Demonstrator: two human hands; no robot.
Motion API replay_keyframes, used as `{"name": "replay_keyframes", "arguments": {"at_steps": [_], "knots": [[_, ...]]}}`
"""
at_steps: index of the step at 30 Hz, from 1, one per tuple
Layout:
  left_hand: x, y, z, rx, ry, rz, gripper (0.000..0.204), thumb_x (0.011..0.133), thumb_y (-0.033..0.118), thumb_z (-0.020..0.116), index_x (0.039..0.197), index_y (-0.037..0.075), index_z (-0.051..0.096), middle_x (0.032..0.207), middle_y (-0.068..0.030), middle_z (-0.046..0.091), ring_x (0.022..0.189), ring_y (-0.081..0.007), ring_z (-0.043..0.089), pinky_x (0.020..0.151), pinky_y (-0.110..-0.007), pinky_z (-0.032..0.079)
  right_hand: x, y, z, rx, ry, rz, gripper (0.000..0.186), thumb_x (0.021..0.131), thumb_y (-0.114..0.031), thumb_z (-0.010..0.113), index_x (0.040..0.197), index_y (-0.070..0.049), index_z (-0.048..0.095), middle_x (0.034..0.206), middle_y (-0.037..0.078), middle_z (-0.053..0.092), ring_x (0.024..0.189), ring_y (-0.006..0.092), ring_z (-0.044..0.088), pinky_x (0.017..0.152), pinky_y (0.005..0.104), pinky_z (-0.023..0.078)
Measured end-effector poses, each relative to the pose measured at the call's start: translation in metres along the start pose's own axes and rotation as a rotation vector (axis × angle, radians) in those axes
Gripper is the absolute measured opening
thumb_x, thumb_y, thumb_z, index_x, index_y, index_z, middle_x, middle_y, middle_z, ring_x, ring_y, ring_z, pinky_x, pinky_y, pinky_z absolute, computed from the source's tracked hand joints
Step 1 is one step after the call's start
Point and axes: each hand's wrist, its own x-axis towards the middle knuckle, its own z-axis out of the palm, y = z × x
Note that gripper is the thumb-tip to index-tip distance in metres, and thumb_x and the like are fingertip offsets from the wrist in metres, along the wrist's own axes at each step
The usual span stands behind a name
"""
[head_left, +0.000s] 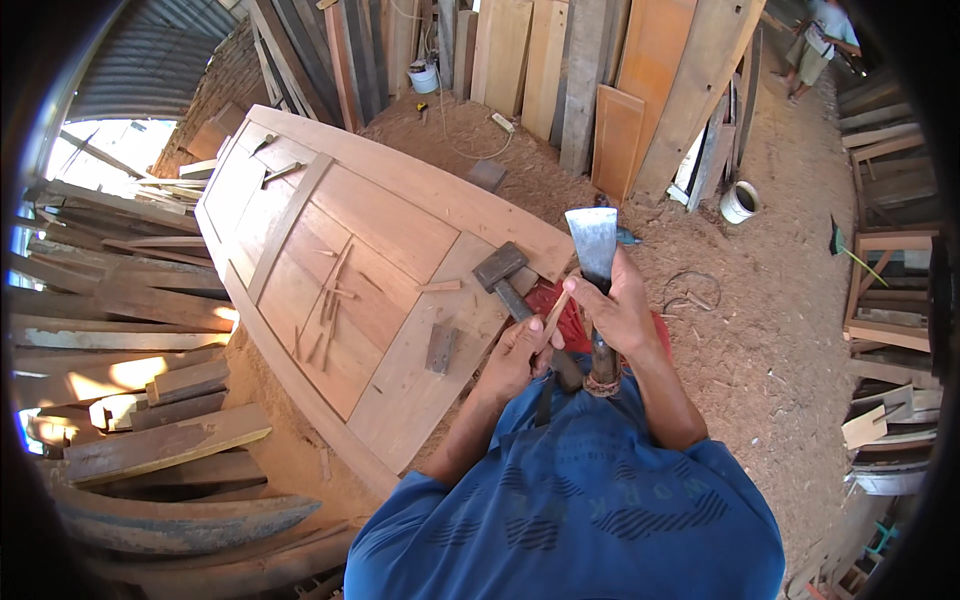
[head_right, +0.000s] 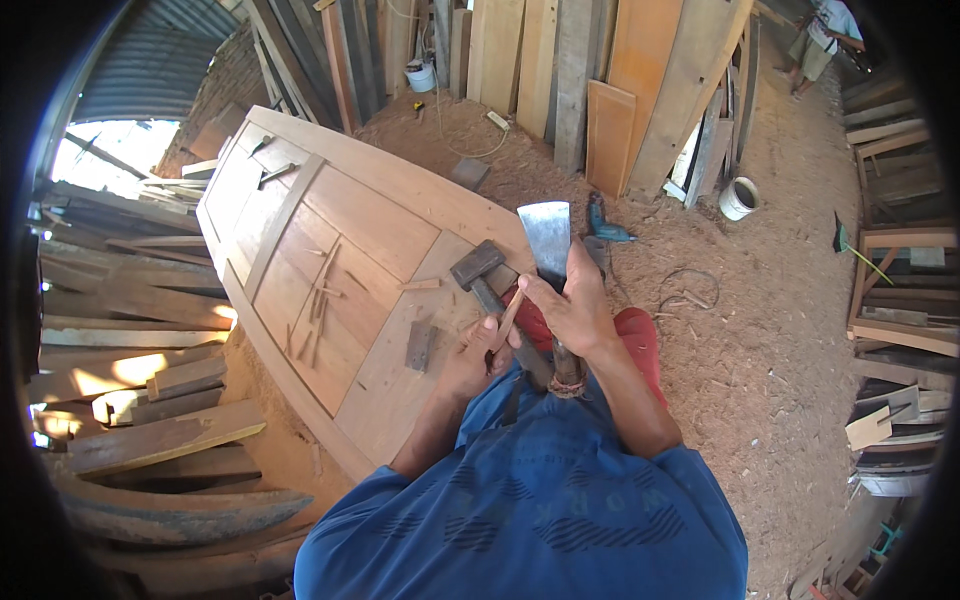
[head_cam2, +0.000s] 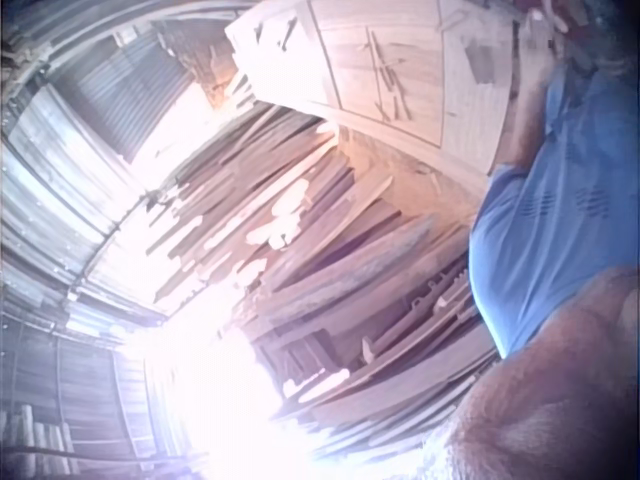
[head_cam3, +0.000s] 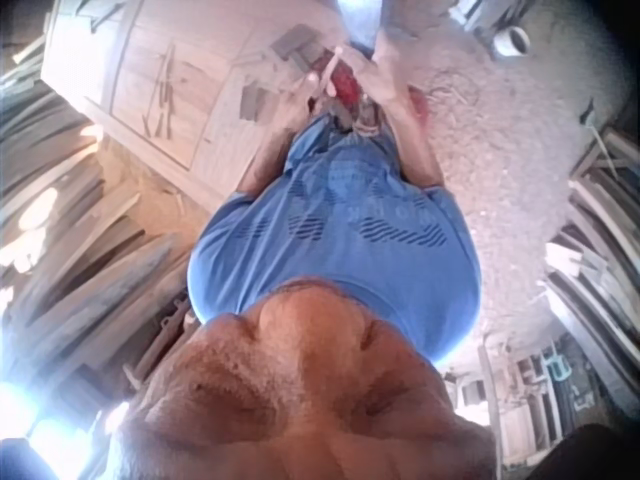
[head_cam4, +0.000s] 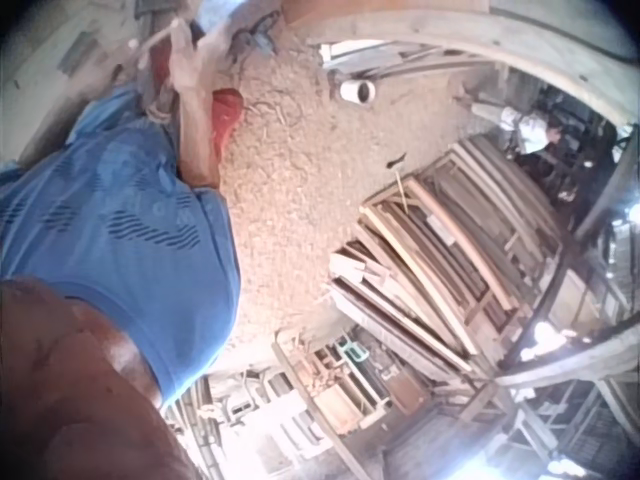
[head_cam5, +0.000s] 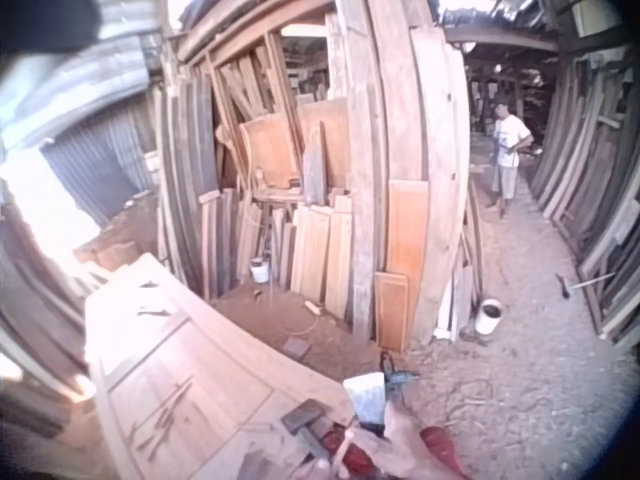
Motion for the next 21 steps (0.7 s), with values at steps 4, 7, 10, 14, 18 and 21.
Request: {"name": "replay_keyframes", "arguments": {"at_steps": [4,7,10,14,18,21], "knots": [[0.000,-0.002,-0.005,-0.366,-0.162,-0.079,0.052,0.107,0.047,0.031,0.089,0.006,0.058,0.058,0.0013,0.043,0.051,-0.0086,0.037,0.049,-0.023,0.031,0.002,0.005,0.000,0.040,-0.006,-0.006,0.032,0.088,-0.005,0.069,0.116,-0.002,0.054,0.088,0.001,0.059,0.080,0.0079,0.055,0.075,0.0267,0.049],[-0.004,-0.003,0.001,-0.364,-0.072,-0.110,0.052,0.107,0.047,0.031,0.085,0.007,0.055,0.059,0.0010,0.043,0.053,-0.0088,0.038,0.050,-0.024,0.031,0.003,0.002,-0.001,-0.025,0.004,0.000,0.032,0.088,-0.004,0.068,0.116,-0.001,0.053,0.089,0.001,0.060,0.081,0.0088,0.057,0.076,0.0277,0.049],[-0.005,0.000,0.007,0.029,0.069,-0.007,0.051,0.106,0.049,0.032,0.083,0.008,0.052,0.061,0.0010,0.041,0.054,-0.0100,0.036,0.052,-0.026,0.029,0.003,0.008,0.000,-0.186,0.036,-0.057,0.027,0.091,-0.007,0.065,0.114,-0.002,0.052,0.087,0.002,0.060,0.078,0.0088,0.058,0.072,0.0276,0.049],[0.007,-0.012,0.000,0.006,0.206,0.108,0.050,0.106,0.050,0.033,0.082,0.009,0.049,0.060,0.0012,0.039,0.055,-0.0105,0.035,0.053,-0.027,0.027,-0.003,0.001,0.002,-0.007,0.042,0.261,0.026,0.097,-0.017,0.061,0.114,-0.003,0.048,0.089,0.007,0.059,0.068,0.0102,0.057,0.058,0.0266,0.050],[0.032,0.004,-0.013,-0.159,0.261,0.110,0.050,0.106,0.050,0.032,0.091,0.008,0.056,0.071,-0.0008,0.052,0.065,-0.0111,0.049,0.060,-0.026,0.040,-0.032,-0.013,0.031,0.767,-0.050,0.405,0.012,0.102,-0.018,0.049,0.111,-0.011,0.046,0.088,0.004,0.056,0.059,0.0067,0.049,0.052,0.0251,0.048],[0.042,-0.005,-0.034,-0.042,0.402,0.064,0.052,0.105,0.051,0.034,0.111,0.006,0.060,0.089,-0.0021,0.062,0.079,-0.0124,0.057,0.071,-0.026,0.047,-0.054,-0.028,0.059,0.818,-0.287,0.610,0.013,0.103,-0.019,0.046,0.112,-0.010,0.045,0.083,0.003,0.053,0.056,0.0063,0.046,0.052,0.0260,0.048]]}}
